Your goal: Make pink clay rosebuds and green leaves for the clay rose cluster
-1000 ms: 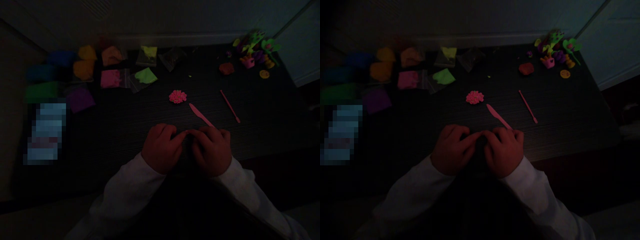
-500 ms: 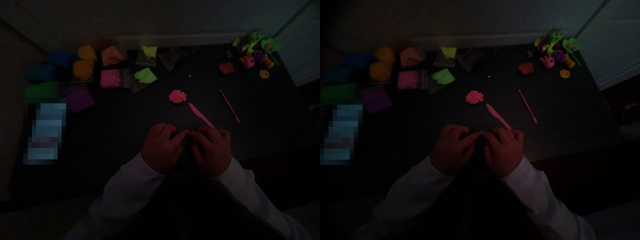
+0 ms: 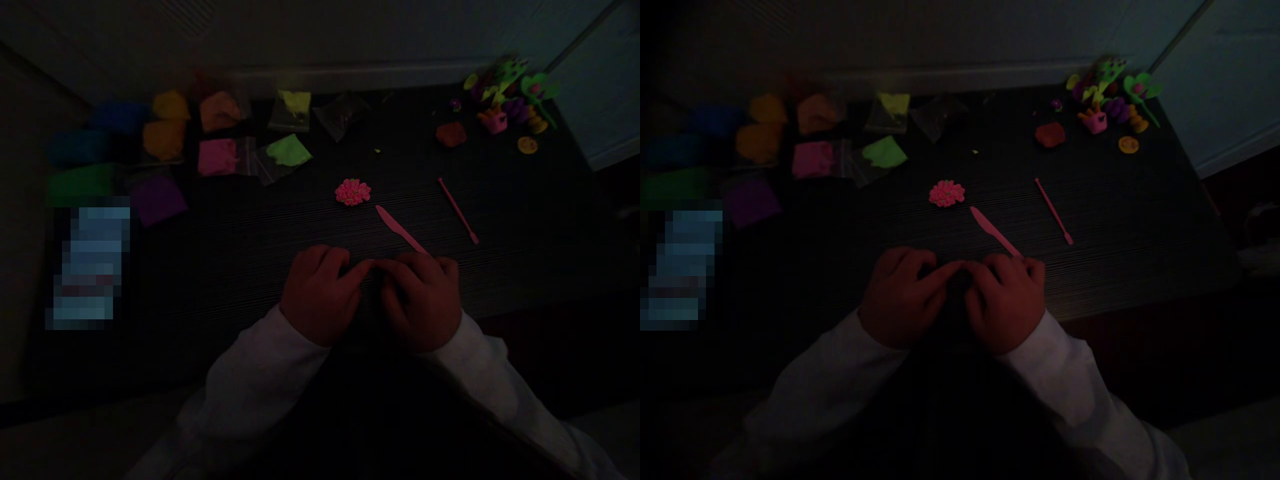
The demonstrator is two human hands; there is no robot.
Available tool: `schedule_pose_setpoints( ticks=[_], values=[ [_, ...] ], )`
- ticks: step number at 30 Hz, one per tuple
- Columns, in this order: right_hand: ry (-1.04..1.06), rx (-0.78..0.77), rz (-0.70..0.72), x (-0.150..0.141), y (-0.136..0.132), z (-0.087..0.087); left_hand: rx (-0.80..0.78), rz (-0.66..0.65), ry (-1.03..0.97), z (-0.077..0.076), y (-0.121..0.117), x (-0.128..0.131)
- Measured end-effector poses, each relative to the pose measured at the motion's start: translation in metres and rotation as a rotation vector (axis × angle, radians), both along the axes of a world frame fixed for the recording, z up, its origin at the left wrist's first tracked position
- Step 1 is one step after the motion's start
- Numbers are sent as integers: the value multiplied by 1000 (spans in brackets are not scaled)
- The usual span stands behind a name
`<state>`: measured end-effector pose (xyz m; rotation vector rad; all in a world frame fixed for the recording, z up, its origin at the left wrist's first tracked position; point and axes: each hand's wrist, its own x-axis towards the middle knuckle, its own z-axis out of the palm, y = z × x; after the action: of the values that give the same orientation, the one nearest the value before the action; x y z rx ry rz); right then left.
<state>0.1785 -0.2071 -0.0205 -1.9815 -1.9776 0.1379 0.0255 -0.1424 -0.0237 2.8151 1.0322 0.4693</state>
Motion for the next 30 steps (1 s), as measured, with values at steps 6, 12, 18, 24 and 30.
schedule_pose_setpoints(
  ticks=[6, 12, 18, 24, 30],
  values=[
    [38, 25, -28, 0, 1, 0, 47, 9, -16, -1, -1, 0],
    [94, 61, -37, 1, 1, 0, 36, 3, -60, -2, -1, -2],
    [69, 71, -44, 1, 0, 0, -2, -1, 12, 0, -4, 0],
    [114, 51, -39, 1, 1, 1, 7, 5, 64, 3, -6, 0],
    [134, 69, -42, 2, 1, 0, 31, -4, 69, 3, -7, -1]
  ],
)
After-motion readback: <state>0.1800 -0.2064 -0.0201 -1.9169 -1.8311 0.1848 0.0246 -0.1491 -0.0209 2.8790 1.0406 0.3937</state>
